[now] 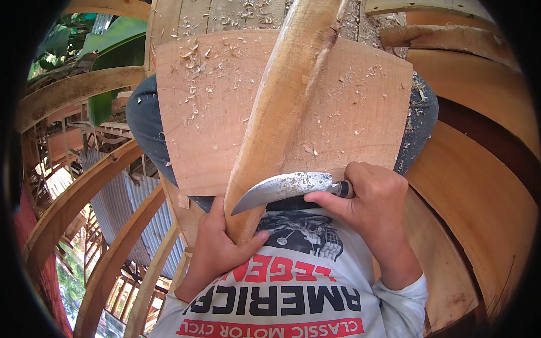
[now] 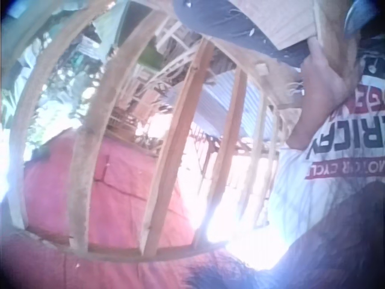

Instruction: The person sits on a wooden floor and uses a curved knife to shave and smooth a long piece of wood held on their lap. They repeatedly scrape the surface to remove shavings and refine the shape of the wood.

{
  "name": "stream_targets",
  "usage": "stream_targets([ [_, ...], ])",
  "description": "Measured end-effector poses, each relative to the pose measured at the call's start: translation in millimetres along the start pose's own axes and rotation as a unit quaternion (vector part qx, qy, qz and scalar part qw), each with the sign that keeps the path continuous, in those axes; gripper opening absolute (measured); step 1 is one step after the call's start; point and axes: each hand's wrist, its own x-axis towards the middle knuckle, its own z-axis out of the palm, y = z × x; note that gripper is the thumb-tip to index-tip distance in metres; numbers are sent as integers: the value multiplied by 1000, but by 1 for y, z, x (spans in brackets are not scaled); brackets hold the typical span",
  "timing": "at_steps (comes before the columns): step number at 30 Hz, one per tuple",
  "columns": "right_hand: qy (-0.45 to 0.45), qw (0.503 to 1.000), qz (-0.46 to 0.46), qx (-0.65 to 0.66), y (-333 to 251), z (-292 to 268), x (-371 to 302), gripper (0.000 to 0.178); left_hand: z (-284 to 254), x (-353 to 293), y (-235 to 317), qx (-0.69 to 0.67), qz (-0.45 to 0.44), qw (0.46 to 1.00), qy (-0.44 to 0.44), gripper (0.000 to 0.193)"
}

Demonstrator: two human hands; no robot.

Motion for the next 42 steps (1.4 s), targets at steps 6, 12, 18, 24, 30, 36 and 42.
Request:
stream_targets([
  [6,35,997,-24,-64,5,-1,11,64,5,0,3,38,-15,999,13,67],
  [12,93,970,213,-72,50,-10,44,64,4,-3,-3,70,-37,997,-1,64],
  [18,183,957,209,88,103,-47,39,62,-5,-14,-7,71,-59,996,-14,62],
  [24,6,999,41,-13,6,-6,16,57,4,2,-8,68,22,997,33,62],
  [30,46,992,87,-73,25,-8,29,60,3,-3,-3,104,-44,994,9,65],
  [36,113,979,139,-100,41,-11,36,59,6,-2,-3,107,-13,994,21,62],
  [42,105,982,158,-20,56,-30,28,58,-2,-5,-5,79,-51,996,-11,70],
])
